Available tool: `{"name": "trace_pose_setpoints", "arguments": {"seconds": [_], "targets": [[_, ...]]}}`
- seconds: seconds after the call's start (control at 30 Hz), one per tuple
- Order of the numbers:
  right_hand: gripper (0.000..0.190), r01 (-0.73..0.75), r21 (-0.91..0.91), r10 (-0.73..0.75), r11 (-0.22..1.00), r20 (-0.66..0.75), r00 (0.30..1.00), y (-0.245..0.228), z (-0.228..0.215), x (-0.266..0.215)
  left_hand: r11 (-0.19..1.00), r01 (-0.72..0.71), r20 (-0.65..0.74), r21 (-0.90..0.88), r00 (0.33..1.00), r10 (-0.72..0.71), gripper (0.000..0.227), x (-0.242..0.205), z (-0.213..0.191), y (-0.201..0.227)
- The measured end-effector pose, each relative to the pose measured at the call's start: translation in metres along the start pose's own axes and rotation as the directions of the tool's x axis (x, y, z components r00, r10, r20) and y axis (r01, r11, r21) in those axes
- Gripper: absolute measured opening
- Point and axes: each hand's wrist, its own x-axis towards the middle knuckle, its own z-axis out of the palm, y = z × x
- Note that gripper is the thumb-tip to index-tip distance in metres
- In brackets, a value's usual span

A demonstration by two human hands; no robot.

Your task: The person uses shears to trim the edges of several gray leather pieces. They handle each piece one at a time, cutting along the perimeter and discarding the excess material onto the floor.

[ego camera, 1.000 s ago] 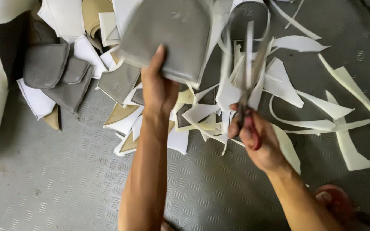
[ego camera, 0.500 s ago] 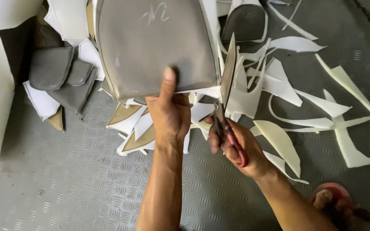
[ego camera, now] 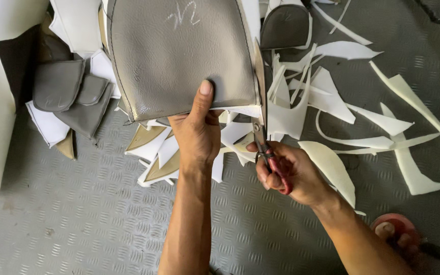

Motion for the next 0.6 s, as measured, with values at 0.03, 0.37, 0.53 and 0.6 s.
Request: {"name": "trace_pose_setpoints", "arguments": {"seconds": [0.03,0.37,0.53,0.6], "targets": [[0.080,-0.023,-0.017,0.022,1.000,-0.016,1.000,0.000,0.000,0.000,1.000,-0.003,0.002,-0.005,1.000,0.003,0.033,0.000,0.001,0.000],[0.085,0.104,0.071,-0.105,0.992,0.015,0.994,-0.007,0.009,0.000,0.991,0.067,0.006,0.119,0.998,-0.068,0.018,-0.007,-0.010,-0.007],[0.083,0.078,0.124,-0.081,0.989,0.024,0.996,-0.006,0.011,0.003,0.994,0.086,0.032,0.066,0.996,-0.088,0.018,-0.005,-0.012,-0.009],[0.079,0.116,0.184,-0.128,0.976,0.053,0.990,-0.006,0.009,0.003,0.991,0.127,0.046,0.040,0.991,-0.129,0.020,-0.006,-0.011,-0.010]]}}
